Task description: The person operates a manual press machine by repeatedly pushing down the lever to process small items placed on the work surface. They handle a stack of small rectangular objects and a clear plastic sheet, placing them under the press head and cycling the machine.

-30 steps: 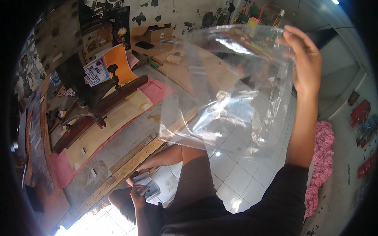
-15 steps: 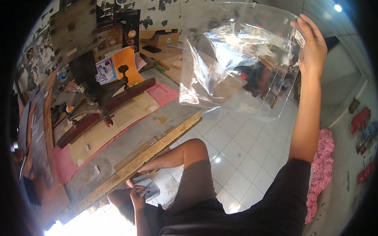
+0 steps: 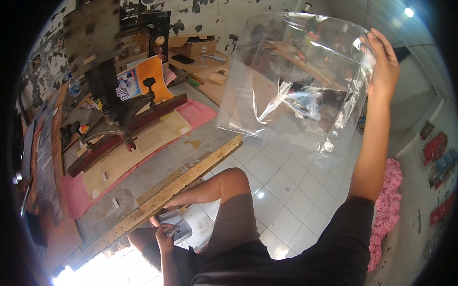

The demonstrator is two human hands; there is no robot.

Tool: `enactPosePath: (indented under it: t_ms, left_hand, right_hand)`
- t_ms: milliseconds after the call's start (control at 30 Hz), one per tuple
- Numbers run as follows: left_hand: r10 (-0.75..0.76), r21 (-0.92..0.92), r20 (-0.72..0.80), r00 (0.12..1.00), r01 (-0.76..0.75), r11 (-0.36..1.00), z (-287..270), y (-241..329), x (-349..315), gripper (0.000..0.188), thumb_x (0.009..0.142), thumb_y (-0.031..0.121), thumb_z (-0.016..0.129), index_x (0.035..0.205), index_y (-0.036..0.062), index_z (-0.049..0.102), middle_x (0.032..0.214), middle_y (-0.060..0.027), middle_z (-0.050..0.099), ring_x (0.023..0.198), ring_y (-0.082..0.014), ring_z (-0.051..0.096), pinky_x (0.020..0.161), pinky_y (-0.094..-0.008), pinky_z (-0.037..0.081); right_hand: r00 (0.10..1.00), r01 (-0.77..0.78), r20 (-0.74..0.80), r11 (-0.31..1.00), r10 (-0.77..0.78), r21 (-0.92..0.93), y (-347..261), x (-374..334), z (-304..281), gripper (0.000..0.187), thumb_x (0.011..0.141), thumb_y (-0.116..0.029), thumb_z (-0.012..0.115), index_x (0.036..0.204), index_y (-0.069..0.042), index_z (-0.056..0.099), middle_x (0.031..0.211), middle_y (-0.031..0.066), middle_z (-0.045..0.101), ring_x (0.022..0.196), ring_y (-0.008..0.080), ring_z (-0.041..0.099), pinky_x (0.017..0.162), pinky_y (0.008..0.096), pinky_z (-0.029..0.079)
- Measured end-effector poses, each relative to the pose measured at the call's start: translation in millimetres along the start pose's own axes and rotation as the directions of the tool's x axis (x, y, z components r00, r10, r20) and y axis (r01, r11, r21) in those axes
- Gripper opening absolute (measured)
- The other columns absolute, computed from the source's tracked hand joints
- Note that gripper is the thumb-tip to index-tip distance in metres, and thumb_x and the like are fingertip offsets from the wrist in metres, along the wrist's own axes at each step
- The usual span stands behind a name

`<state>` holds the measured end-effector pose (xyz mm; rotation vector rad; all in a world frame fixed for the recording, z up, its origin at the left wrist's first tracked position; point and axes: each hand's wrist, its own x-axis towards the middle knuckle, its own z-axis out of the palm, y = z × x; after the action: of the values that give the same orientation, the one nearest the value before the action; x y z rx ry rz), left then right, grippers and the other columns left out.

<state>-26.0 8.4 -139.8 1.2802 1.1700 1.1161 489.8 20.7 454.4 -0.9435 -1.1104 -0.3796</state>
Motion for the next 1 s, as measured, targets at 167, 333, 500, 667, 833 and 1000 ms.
enactPosePath:
  t_ms: [167, 333, 500, 667, 833, 1000]
  left_hand:
    - [-0.015, -0.056, -0.02, 1.0, 0.014, 0.998, 0, 1, -1, 0.018, 0.082, -0.007, 0.074, 0.096, -0.0008, 0.066, 0.089, -0.0075, 0.072, 0.088, -0.0169, 0.071, 0.079, -0.0301, 0.058]
    - [0.005, -0.073, -0.004, 1.0, -0.005, 0.997, 0, -9, 1, 0.019, 0.082, -0.006, 0.076, 0.097, -0.0009, 0.066, 0.089, -0.0071, 0.071, 0.088, -0.0162, 0.07, 0.079, -0.03, 0.057]
    - [-0.033, -0.061, -0.029, 0.999, 0.031, 0.998, -1, -11, 0, 0.018, 0.081, -0.005, 0.076, 0.097, -0.0012, 0.067, 0.089, -0.0077, 0.071, 0.089, -0.0166, 0.071, 0.08, -0.03, 0.056]
    - [0.007, -0.048, -0.047, 0.999, -0.009, 0.999, 0, -8, -1, 0.017, 0.081, -0.009, 0.071, 0.096, -0.0016, 0.068, 0.09, -0.0086, 0.072, 0.089, -0.0175, 0.071, 0.081, -0.0308, 0.057]
    - [-0.032, -0.034, -0.056, 0.998, 0.03, 0.999, -2, 7, -3, 0.016, 0.084, -0.01, 0.066, 0.098, -0.002, 0.064, 0.09, -0.0098, 0.072, 0.087, -0.0195, 0.072, 0.079, -0.0323, 0.059]
    - [-0.078, -0.036, -0.089, 0.993, 0.075, 0.997, -3, 11, -9, 0.014, 0.088, -0.01, 0.062, 0.1, -0.0024, 0.062, 0.092, -0.0121, 0.072, 0.088, -0.0212, 0.073, 0.081, -0.0334, 0.059]
  right_hand:
    - [0.999, -0.011, -0.047, 1.0, 0.012, 0.03, 7, -3, -5, 0.031, 0.094, -0.009, 0.071, 0.121, 0.007, 0.067, 0.117, 0.0153, 0.069, 0.103, 0.026, 0.073, 0.093, 0.0349, 0.057]
    - [0.996, 0.027, -0.081, 0.998, -0.031, -0.052, 1, 0, -9, 0.031, 0.094, -0.008, 0.071, 0.119, 0.009, 0.067, 0.115, 0.0167, 0.069, 0.102, 0.0275, 0.073, 0.091, 0.0347, 0.059]
    - [0.998, 0.023, -0.052, 0.985, -0.032, -0.174, 29, 6, -48, 0.027, 0.094, -0.007, 0.071, 0.118, 0.005, 0.069, 0.112, 0.0142, 0.071, 0.1, 0.0254, 0.073, 0.09, 0.0316, 0.059]
    - [0.994, -0.078, -0.103, 0.932, 0.044, -0.353, 70, 6, -182, 0.028, 0.095, -0.015, 0.074, 0.118, 0.0, 0.071, 0.113, 0.0102, 0.072, 0.099, 0.0196, 0.072, 0.086, 0.0285, 0.058]
    - [0.961, -0.267, -0.069, 0.84, 0.267, -0.472, 99, -86, -238, 0.023, 0.097, -0.015, 0.07, 0.116, -0.002, 0.07, 0.103, 0.0041, 0.069, 0.093, 0.0151, 0.069, 0.082, 0.0285, 0.057]
    - [0.77, -0.473, 0.143, 0.708, 0.621, -0.525, 174, -267, -212, 0.023, 0.091, 0.005, 0.057, 0.11, -0.003, 0.067, 0.096, 0.0025, 0.067, 0.079, 0.0153, 0.07, 0.068, 0.0276, 0.057]
